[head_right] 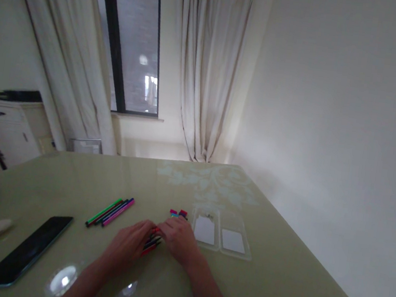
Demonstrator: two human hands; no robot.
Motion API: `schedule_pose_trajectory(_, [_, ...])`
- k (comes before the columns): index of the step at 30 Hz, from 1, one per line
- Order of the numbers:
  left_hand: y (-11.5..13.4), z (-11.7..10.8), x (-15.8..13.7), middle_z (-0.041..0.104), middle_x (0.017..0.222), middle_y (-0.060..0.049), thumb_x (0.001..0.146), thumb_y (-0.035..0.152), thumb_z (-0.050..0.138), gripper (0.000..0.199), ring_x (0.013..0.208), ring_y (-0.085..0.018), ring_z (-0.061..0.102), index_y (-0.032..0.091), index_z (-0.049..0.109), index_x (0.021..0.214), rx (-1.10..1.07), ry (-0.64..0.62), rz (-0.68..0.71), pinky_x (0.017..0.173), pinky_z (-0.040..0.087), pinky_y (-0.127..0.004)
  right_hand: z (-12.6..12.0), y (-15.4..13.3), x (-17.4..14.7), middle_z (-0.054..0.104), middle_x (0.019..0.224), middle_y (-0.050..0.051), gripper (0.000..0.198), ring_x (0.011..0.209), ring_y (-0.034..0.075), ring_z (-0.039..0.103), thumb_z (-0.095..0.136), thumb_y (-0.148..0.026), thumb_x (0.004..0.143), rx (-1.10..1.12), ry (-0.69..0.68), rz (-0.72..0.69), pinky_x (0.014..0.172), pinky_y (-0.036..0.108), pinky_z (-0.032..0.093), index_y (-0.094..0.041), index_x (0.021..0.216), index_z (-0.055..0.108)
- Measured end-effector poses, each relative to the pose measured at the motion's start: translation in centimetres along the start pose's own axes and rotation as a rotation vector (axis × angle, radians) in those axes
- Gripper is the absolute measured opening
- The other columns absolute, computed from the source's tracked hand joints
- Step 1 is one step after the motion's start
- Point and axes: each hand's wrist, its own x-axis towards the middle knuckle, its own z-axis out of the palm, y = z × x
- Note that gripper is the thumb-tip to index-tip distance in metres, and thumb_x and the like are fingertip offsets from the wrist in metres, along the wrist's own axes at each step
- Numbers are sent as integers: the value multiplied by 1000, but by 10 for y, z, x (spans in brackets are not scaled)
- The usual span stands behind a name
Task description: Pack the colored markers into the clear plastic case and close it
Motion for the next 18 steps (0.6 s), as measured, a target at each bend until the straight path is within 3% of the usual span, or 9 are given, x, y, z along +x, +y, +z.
schedule_pose_trajectory(3, [-11, -6, -2, 72, 98, -5, 101, 20, 39, 20, 91, -21, 69, 25, 58, 102, 67, -6, -112, 72, 44, -28, -10, 19, -6, 75, 93, 4, 16, 93, 20, 67, 59, -30, 103, 7, 61, 100, 88, 32, 48, -24, 101, 74])
schedule_pose_trajectory(5, [-26, -10, -4, 74, 98, -5, 105, 24, 32, 26, 88, -21, 71, 25, 59, 105, 97, 23, -270, 70, 44, -28, -19, 33, -11, 74, 95, 5, 20, 92, 21, 67, 56, -28, 104, 11, 148, 235, 87, 32, 48, -23, 102, 75])
schedule_pose_trajectory(8, [-48, -12, -7, 73, 116, -10, 106, 27, 30, 31, 102, -24, 70, 22, 59, 114, 130, 120, -401, 78, 48, -31, -24, 41, -15, 70, 97, 6, 20, 91, 20, 65, 57, -28, 103, 40, 226, 369, 83, 30, 50, -23, 103, 76])
schedule_pose_trajectory(12, [-55, -9, -9, 71, 114, -10, 105, 30, 35, 28, 108, -24, 67, 21, 61, 104, 115, 145, -376, 87, 49, -33, -12, 28, -7, 66, 99, 6, 15, 90, 20, 65, 61, -24, 99, 55, 81, 384, 81, 29, 51, -22, 97, 76])
schedule_pose_trajectory(18, [-46, -6, -7, 68, 100, -8, 102, 28, 43, 22, 99, -23, 65, 21, 60, 91, 75, 66, -309, 87, 48, -32, 1, 15, -1, 68, 120, 10, 21, 111, 24, 65, 58, -16, 97, 70, -109, 435, 97, 31, 49, -18, 113, 71])
